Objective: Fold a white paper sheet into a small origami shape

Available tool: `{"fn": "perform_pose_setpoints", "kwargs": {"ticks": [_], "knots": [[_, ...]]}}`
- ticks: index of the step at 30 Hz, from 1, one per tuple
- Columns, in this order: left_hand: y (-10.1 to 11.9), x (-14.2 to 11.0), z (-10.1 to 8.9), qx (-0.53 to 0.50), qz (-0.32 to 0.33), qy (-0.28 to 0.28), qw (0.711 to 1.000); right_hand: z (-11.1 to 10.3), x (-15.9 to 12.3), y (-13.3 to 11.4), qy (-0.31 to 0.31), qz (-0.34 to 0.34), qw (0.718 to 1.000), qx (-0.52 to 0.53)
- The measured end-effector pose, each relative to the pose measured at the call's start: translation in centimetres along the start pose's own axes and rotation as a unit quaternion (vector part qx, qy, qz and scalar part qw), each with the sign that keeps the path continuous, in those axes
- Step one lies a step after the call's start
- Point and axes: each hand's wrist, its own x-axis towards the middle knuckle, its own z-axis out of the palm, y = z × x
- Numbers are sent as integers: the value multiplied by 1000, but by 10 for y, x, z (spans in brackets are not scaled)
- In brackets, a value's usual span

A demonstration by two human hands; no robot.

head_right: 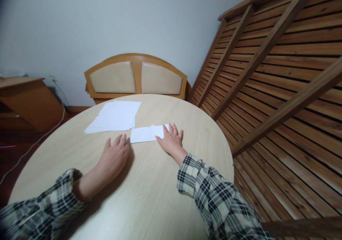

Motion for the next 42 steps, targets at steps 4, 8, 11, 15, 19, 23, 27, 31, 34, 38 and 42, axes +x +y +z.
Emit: {"fn": "perform_pose_setpoints", "kwargs": {"ticks": [4, 8, 11, 15, 19, 23, 27, 31, 34, 38, 42], "knots": [[21, 15, 2, -13, 54, 51, 997, 0, 0, 0, 4, -6, 1000, 4], [50, 29, 21, -60, 130, 71, 987, 1, 0, 0, 10, -6, 1000, 3], [60, 34, 33, -98, 108, 72, 987, 2, 0, 0, 20, -12, 1000, 2], [58, 34, 34, -123, 94, 59, 986, 3, -1, 1, 29, -12, 1000, 1], [55, 34, 30, -133, 93, 48, 986, 2, -1, 2, 18, -12, 1000, -6], [55, 34, 29, -146, 89, 46, 984, 0, 1, 9, 3, -2, 1000, -16], [55, 34, 30, -152, 90, 53, 983, -4, 5, 25, 5, 23, 999, -26], [54, 34, 29, -149, 99, 43, 983, -8, 7, 43, -1, 43, 998, -35], [54, 34, 28, -151, 99, 35, 983, -11, 7, 47, -2, 46, 998, -36], [54, 35, 29, -147, 88, 33, 985, -10, 6, 46, 0, 30, 999, -42], [55, 34, 30, -145, 82, 29, 986, -9, 4, 50, 29, 56, 995, -76]]}}
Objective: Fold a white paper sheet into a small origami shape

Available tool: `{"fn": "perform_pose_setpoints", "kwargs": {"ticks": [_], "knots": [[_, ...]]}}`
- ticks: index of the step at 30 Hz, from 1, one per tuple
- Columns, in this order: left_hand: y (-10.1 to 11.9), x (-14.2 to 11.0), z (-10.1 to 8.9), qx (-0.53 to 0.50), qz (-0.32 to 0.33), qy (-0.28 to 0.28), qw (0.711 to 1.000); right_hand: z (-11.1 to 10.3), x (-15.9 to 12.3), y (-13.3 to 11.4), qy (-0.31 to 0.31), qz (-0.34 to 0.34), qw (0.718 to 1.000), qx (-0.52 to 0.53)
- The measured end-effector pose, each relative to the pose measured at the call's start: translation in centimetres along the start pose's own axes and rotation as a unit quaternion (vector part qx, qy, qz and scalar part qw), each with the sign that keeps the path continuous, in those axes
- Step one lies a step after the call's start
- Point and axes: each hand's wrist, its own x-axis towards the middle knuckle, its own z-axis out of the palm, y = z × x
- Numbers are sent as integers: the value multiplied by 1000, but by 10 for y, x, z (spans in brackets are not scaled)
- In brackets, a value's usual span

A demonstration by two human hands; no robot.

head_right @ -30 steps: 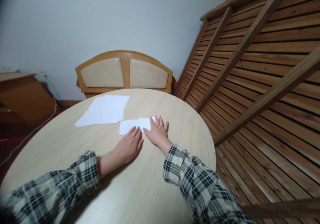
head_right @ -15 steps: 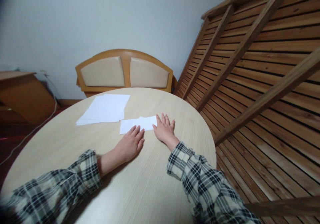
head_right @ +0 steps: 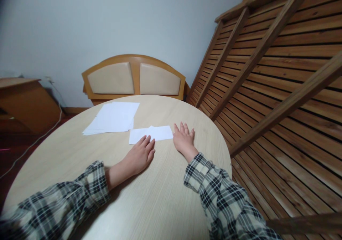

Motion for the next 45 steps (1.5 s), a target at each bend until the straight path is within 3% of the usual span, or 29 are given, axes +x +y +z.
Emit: {"fn": "perform_pose_setpoints", "kwargs": {"ticks": [4, 9, 15, 26, 33, 38, 45], "knots": [[1, -1, 0, -3, -2, 6, 1000, -5, -3, 1, 56, 25, 998, -6], [0, -2, 1, 13, 14, 12, 1000, -8, -11, -25, 112, -57, 991, 44], [-1, -1, 2, 16, 19, 9, 1000, 4, -17, -47, 43, -87, 993, 74], [-1, -1, 2, 3, 16, 8, 1000, 4, -6, -23, -18, -3, 997, 68], [10, -7, -21, 63, -80, -43, 994, 3, -7, -23, -31, -6, 998, 62], [8, -15, -37, 128, -115, -76, 982, 3, -8, -23, -31, -4, 997, 64], [-12, -22, -23, 106, -142, 0, 984, 5, -8, -23, -9, -22, 996, 84]]}}
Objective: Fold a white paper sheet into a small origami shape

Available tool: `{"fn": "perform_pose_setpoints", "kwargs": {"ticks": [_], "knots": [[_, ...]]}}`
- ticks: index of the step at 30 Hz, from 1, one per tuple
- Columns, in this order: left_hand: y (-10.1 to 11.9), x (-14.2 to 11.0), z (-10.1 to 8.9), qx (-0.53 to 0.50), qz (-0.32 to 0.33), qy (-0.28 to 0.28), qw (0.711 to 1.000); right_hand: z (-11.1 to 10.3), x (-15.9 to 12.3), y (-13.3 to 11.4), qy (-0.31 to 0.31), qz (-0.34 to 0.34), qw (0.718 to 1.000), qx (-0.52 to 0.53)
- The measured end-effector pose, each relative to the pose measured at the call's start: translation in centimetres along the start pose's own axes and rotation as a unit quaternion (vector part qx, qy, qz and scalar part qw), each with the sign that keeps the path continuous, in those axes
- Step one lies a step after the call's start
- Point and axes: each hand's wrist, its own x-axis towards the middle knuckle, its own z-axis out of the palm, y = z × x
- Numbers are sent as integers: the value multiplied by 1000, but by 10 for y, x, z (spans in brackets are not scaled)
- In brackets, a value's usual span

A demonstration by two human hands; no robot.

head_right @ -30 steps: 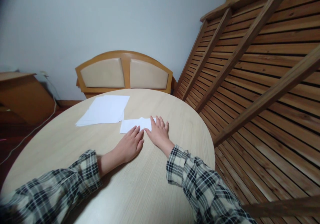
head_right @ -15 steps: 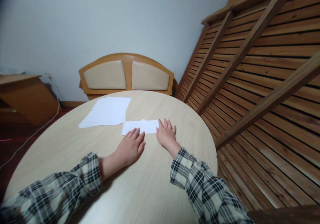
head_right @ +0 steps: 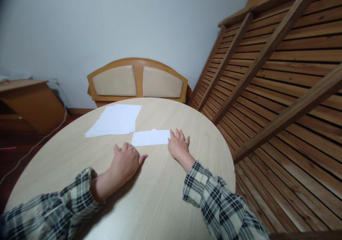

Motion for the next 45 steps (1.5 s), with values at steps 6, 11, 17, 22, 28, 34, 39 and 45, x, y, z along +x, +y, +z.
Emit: {"fn": "perform_pose_setpoints", "kwargs": {"ticks": [6, 11, 17, 22, 28, 34, 39, 45], "knots": [[-38, 26, 9, -100, 21, 78, 992, 3, 4, 2, 6, -42, 999, 8], [-62, 51, 21, -165, 123, 62, 977, 5, 8, 5, 4, -68, 997, 22], [-66, 53, 32, -214, 164, 40, 962, -1, 9, 8, 79, -88, 993, 26], [-56, 52, 22, -286, 196, 36, 937, -11, -1, -11, 146, -172, 974, 37], [-43, 51, 25, -333, 170, 20, 927, -4, -12, -36, 78, -216, 970, 79], [-38, 57, 29, -321, 132, 5, 938, 0, -7, -38, 42, -187, 977, 88], [-34, 60, 31, -312, 112, 5, 944, -2, -7, -40, 28, -182, 979, 82], [-30, 62, 35, -318, 85, 1, 944, -3, -7, -42, 20, -173, 982, 80]]}}
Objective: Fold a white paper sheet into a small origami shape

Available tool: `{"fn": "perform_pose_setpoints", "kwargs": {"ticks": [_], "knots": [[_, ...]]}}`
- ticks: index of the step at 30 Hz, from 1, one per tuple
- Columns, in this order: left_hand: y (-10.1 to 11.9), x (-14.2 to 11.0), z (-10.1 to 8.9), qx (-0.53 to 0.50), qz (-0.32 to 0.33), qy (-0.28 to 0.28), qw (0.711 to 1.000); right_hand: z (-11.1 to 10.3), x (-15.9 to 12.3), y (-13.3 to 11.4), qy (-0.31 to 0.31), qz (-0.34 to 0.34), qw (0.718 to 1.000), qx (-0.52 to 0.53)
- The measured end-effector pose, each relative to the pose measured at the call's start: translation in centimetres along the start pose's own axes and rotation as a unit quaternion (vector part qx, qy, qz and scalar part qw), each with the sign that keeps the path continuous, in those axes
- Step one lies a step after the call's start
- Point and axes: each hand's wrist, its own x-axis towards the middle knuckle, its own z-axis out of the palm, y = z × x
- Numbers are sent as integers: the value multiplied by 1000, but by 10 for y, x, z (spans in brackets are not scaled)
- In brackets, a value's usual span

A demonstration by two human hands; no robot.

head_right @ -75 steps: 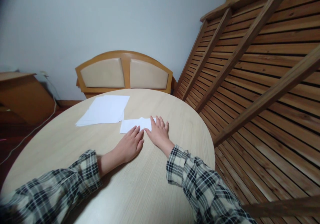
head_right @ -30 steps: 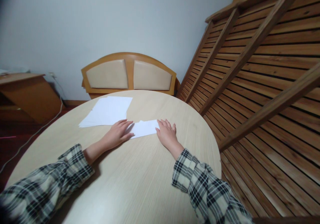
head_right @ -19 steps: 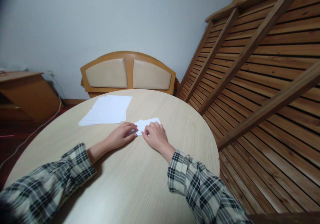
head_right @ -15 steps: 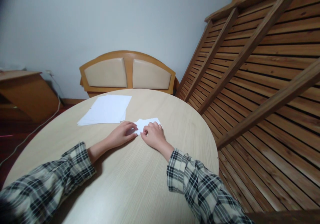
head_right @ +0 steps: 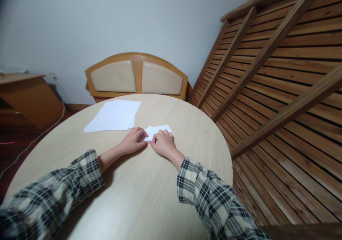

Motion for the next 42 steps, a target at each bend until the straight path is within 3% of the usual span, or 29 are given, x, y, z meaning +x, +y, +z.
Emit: {"fn": "perform_pose_setpoints", "kwargs": {"ticks": [8, 18, 25, 32, 42], "knots": [[2, -1, 1, -10, -5, -8, 1000, 2, 0, 1, 1, 12, 1000, 6], [-2, -11, -13, -15, 22, -39, 999, 0, 1, 2, -12, 16, 1000, 16], [-20, -19, -31, -15, 106, -107, 988, 2, 1, 4, -6, 16, 1000, 24], [-32, -25, -50, -12, 150, -158, 976, 3, 2, 6, -7, 14, 999, 36], [-38, -30, -64, -12, 119, -195, 974, 1, 2, 5, -14, 20, 999, 38]]}}
